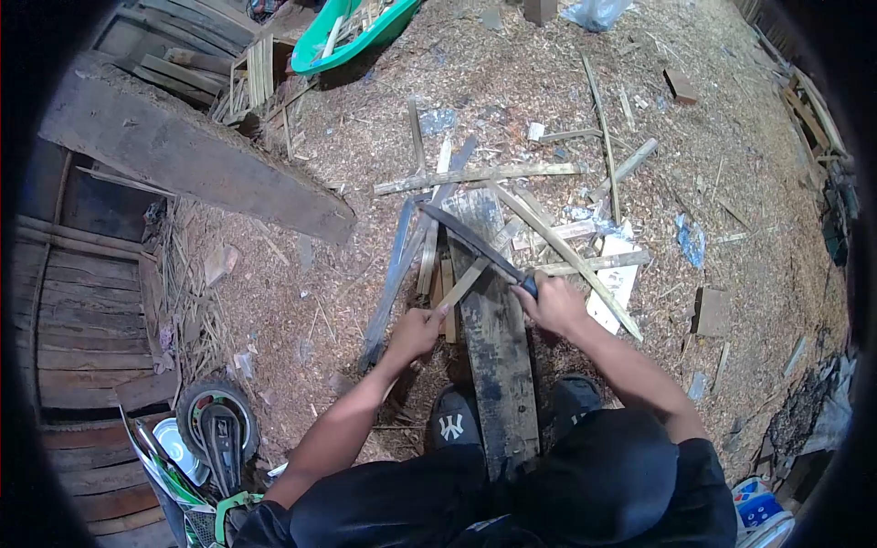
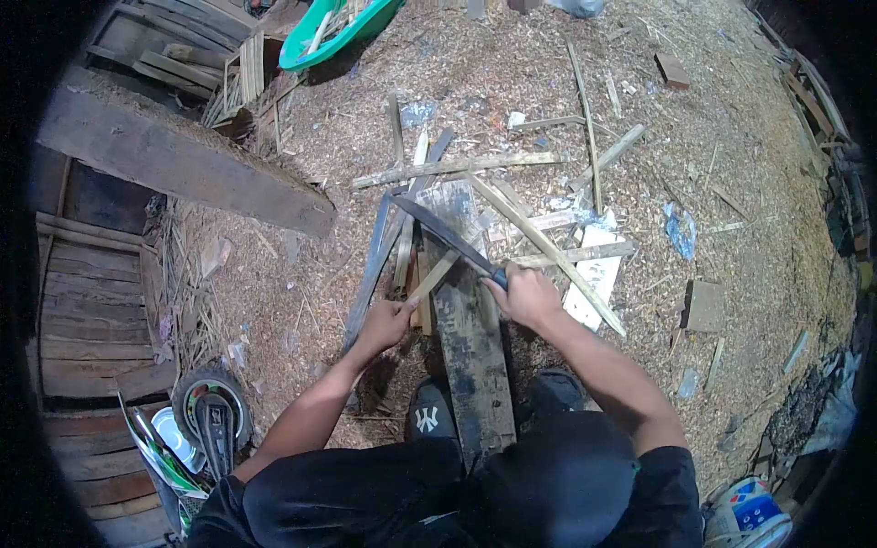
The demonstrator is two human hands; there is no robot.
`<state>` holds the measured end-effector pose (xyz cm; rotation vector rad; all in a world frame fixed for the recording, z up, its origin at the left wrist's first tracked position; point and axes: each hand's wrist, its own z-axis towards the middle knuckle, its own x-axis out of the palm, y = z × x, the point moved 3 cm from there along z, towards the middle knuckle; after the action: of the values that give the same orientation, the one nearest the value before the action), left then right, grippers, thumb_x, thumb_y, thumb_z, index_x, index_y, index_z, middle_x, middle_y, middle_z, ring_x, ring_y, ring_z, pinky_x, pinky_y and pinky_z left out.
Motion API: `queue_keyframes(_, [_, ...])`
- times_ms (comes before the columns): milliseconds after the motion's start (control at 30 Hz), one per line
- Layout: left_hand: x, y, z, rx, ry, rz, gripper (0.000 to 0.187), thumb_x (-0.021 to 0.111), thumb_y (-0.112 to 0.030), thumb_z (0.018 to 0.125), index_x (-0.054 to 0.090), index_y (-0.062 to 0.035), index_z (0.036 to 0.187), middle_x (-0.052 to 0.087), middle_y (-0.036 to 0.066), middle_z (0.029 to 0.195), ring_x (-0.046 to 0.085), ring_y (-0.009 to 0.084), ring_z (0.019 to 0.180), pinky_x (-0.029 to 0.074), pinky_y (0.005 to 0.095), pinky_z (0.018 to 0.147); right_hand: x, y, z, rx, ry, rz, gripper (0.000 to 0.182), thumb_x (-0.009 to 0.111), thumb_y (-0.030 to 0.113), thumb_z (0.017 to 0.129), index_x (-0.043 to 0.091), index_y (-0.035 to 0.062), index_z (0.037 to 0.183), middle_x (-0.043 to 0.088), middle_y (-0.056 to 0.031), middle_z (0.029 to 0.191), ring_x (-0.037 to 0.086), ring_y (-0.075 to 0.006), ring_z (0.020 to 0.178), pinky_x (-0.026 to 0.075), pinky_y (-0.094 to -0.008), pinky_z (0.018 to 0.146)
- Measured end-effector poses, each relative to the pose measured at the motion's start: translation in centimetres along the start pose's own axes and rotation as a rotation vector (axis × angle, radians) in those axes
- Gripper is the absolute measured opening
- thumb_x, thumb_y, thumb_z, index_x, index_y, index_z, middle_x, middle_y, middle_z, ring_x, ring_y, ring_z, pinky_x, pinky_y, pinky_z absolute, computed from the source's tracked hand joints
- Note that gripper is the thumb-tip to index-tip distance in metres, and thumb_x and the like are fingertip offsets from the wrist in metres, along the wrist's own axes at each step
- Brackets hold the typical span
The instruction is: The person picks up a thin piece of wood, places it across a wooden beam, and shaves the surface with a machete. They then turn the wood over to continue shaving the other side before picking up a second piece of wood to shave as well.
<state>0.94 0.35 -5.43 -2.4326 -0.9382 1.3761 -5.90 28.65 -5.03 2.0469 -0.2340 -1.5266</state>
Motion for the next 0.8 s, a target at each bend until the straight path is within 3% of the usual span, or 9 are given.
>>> queue_keyframes(200, [-0.6,-0.5,-0.2,0.074,0.054,-0.01,0.069,0.05,-0.061,0.1,0.068,0.0015,0.076,0.064,0.025,0.068,0.067,0.0446,0.071,0.05,0.0512,0.067,-4.4,4.4,-2.3,-0.266,-0.177,0.165,0.04,0.073,0.036,0.095,0.057,-0.0001,0.089,0.069,-0.0175,0.068,0.07,-0.0335,0.058,0.058,-0.0428,0.05])
queue_keyframes(233, [-0.3,-0.2,-0.3,0.046,0.014,-0.107,0.068,0.054,-0.056,0.1,0.061,0.0043,0.07,0.052,0.019,0.055,0.05,0.0311,0.051,0.042,0.048,0.057,-5.8,5.2,-2.8,-0.431,-0.252,0.211,0.039,0.074,0.035,0.094,0.057,0.0,0.087,0.069,-0.0169,0.069,0.071,-0.0325,0.059,0.058,-0.0425,0.05])
queue_keyframes(267, [0.0,0.0,-0.1,0.046,0.016,-0.107,0.068,0.054,-0.056,0.1,0.061,0.0043,0.07,0.052,0.019,0.055,0.05,0.0311,0.051,0.042,0.048,0.057,-6.9,5.7,-3.0,-0.599,-0.329,0.251,0.038,0.075,0.033,0.093,0.057,0.0001,0.086,0.07,-0.0162,0.069,0.071,-0.0315,0.06,0.058,-0.0422,0.05])
queue_keyframes(333, [0.2,0.2,0.0,0.058,-0.038,-0.001,0.067,0.053,-0.055,0.101,0.06,0.0048,0.07,0.052,0.019,0.056,0.048,0.0302,0.051,0.041,0.048,0.057,-3.1,1.9,-1.2,-0.593,-0.225,0.366,0.035,0.075,0.031,0.093,0.06,0.0,0.089,0.071,-0.0175,0.074,0.073,-0.0315,0.066,0.059,-0.0424,0.056])
queue_keyframes(400, [0.7,0.1,-0.1,0.055,-0.049,-0.014,0.067,0.053,-0.054,0.101,0.061,0.0047,0.07,0.052,0.02,0.056,0.05,0.0306,0.052,0.041,0.048,0.057,-1.3,-0.9,1.1,0.018,0.047,-0.041,0.035,0.073,0.033,0.095,0.062,-0.0002,0.091,0.072,-0.018,0.075,0.073,-0.03,0.066,0.06,-0.0403,0.056])
queue_keyframes(467, [0.2,-0.1,0.8,0.058,-0.063,-0.01,0.066,0.053,-0.054,0.101,0.061,0.0047,0.071,0.053,0.021,0.057,0.053,0.031,0.053,0.042,0.0479,0.058,-1.6,-1.1,1.2,-0.001,-0.068,-0.079,0.039,0.069,0.038,0.097,0.063,0.0,0.092,0.072,-0.0161,0.076,0.073,-0.0304,0.064,0.06,-0.0401,0.054])
queue_keyframes(533, [0.1,-0.1,0.1,0.04,0.014,-0.018,0.067,0.051,-0.058,0.1,0.067,0.0026,0.076,0.062,0.024,0.067,0.062,0.0415,0.065,0.047,0.0513,0.065,-3.7,2.0,-0.4,-0.081,-0.06,0.141,0.039,0.071,0.04,0.095,0.063,0.0015,0.092,0.069,-0.0154,0.07,0.071,-0.0326,0.062,0.058,-0.0414,0.053])
queue_keyframes(733, [0.0,-0.1,-0.1,0.087,-0.003,-0.042,0.066,0.052,-0.057,0.1,0.067,0.0017,0.074,0.062,0.022,0.064,0.064,0.0386,0.063,0.047,0.0502,0.064,-3.1,2.2,-1.6,-0.604,-0.281,0.354,0.042,0.071,0.04,0.095,0.063,-0.0011,0.092,0.068,-0.0179,0.072,0.07,-0.0354,0.063,0.057,-0.0431,0.055])
queue_keyframes(800, [0.3,-0.3,0.0,0.025,-0.008,0.013,0.066,0.052,-0.057,0.1,0.067,0.0014,0.074,0.063,0.021,0.064,0.065,0.0382,0.064,0.047,0.0498,0.064,-0.6,-0.5,0.9,0.073,0.045,0.052,0.042,0.069,0.04,0.096,0.063,-0.0009,0.093,0.069,-0.0186,0.072,0.07,-0.0349,0.063,0.058,-0.0434,0.056])
